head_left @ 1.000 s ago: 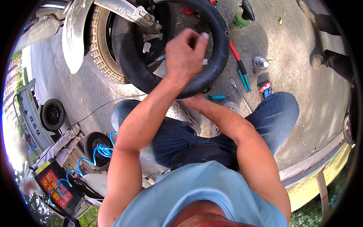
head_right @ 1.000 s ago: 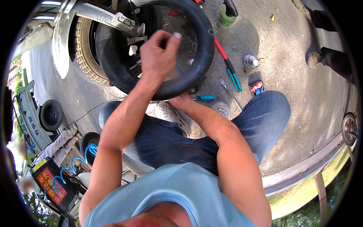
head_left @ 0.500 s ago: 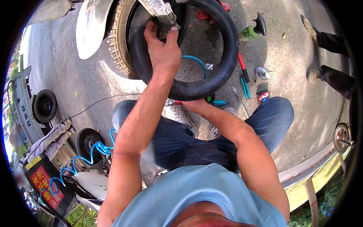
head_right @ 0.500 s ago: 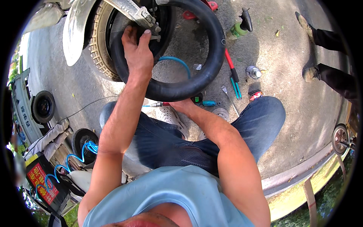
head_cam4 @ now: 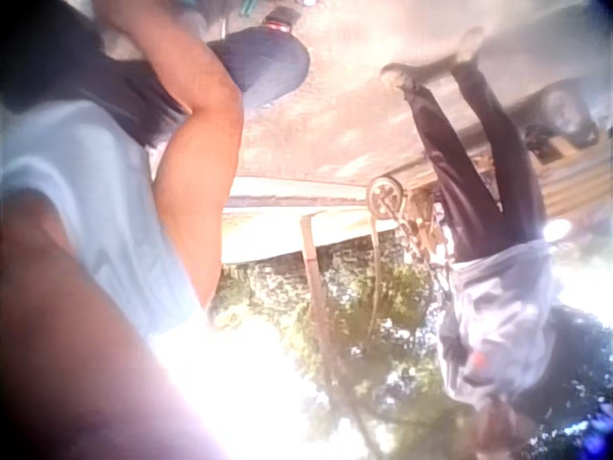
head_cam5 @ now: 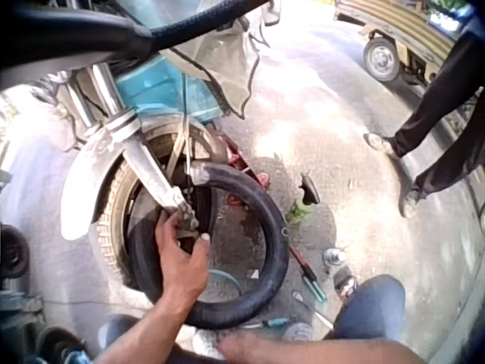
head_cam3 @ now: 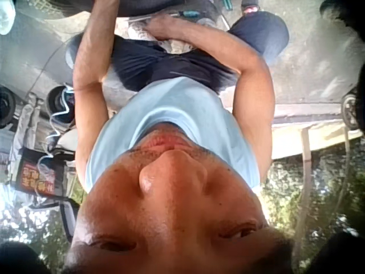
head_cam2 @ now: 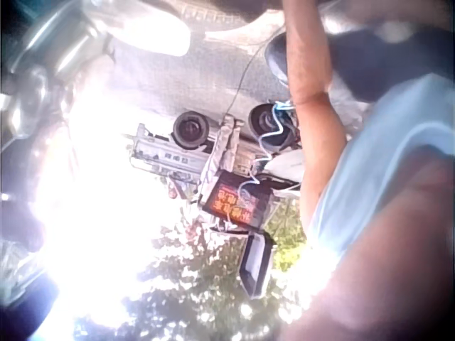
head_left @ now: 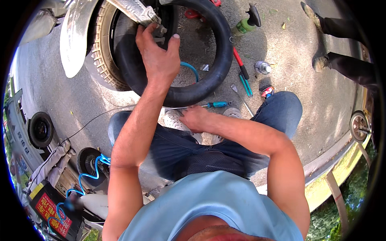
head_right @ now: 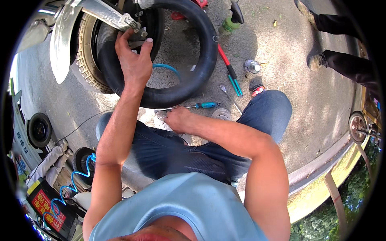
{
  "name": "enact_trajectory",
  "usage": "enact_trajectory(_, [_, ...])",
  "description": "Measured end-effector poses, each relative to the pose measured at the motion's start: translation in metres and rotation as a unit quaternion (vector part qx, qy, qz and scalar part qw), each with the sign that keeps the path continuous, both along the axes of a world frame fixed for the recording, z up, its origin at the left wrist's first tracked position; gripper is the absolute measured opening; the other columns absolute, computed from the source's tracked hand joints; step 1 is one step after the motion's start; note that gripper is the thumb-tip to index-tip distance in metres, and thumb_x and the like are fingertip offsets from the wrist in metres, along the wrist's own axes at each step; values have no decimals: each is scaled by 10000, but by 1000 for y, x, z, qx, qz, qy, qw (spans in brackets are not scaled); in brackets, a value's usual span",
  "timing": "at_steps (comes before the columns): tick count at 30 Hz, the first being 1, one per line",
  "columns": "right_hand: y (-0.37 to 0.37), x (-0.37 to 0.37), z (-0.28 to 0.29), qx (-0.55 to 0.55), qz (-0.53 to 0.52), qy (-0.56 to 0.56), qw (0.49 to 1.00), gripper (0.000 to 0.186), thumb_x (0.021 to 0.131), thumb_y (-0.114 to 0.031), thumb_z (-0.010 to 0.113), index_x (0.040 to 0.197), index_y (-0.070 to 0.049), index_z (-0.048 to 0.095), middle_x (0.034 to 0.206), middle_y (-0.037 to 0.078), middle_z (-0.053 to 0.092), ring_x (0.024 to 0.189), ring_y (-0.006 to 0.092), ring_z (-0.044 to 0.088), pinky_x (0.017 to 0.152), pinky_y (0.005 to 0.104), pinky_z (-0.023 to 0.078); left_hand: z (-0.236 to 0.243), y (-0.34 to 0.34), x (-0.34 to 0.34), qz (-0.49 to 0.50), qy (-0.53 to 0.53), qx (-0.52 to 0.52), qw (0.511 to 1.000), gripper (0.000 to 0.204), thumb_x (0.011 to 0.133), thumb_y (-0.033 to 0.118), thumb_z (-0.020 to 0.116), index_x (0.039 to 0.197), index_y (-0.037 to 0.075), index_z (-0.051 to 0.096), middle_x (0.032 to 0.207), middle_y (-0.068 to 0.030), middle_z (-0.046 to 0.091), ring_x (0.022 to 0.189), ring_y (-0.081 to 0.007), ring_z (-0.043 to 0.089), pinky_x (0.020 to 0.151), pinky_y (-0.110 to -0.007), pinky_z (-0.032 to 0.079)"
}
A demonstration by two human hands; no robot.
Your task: The person applies a patch to a motorcycle inner tube, inflates it, sprays a liquid, and rubs the surface. They then insert the inner tube into the tire and fit the tire onto the wheel rim.
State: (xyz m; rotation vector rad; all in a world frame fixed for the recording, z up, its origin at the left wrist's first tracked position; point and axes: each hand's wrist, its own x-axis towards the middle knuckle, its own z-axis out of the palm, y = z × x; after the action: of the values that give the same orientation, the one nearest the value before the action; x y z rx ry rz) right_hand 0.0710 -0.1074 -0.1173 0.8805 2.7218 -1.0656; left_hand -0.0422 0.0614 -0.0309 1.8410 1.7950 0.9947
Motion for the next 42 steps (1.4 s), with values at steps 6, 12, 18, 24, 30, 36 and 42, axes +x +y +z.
enact_trajectory(6, [134,167,82,7,-667,135,733,317,824,-175,790,1086,-30,685,890,99,702,826,207,679,743,352,543,-8,-12,26,-88,-101,-29,991,597,916,186,732,1406,-45,480,1481,-234,438,1389,-341,463,1175,-440,368])
enact_trajectory(12, [210,244,-34,221,-579,91,780,673,835,-292,873,1384,-34,580,1217,122,697,1089,200,676,912,329,549,-61,-21,80,-67,-252,-286,922,743,865,238,765,1460,-56,431,1442,-267,524,1351,-373,521,1139,-428,405])
enact_trajectory(18, [240,237,-1,89,-559,252,785,411,837,-120,682,1243,-61,658,1043,137,690,993,219,639,930,340,509,-94,-15,135,-32,-110,-419,901,1062,750,439,857,1493,-91,315,1416,-324,545,1322,-408,563,1103,-415,452])
enact_trajectory(24, [183,240,133,26,-532,474,701,649,875,7,686,1496,14,497,1424,100,615,1301,166,561,1109,309,421,-118,-6,154,-16,-53,-445,894,1124,700,512,903,1430,-113,321,1372,-330,575,1267,-419,605,1075,-430,477])
enact_trajectory(30, [113,275,143,-59,-464,391,793,436,869,-369,847,1137,-50,719,1036,65,739,952,160,674,849,304,539,-66,-14,173,-62,-275,-489,825,745,787,281,870,1330,-33,467,1155,-188,671,1037,-273,701,871,-395,581])
enact_trajectory(36, [76,267,183,-48,-506,174,843,419,800,-365,861,966,-12,705,730,114,634,660,224,583,666,374,488,16,-45,143,-115,-384,-494,771,574,835,200,813,1292,6,524,1088,-121,662,947,-203,690,821,-361,587])
enact_trajectory(42, [61,267,191,42,-424,217,878,471,695,-244,930,1008,-5,672,833,94,608,734,238,571,670,350,443,27,-47,128,-110,-405,-488,765,569,838,192,816,1296,13,531,1100,-108,661,954,-199,685,834,-352,584])
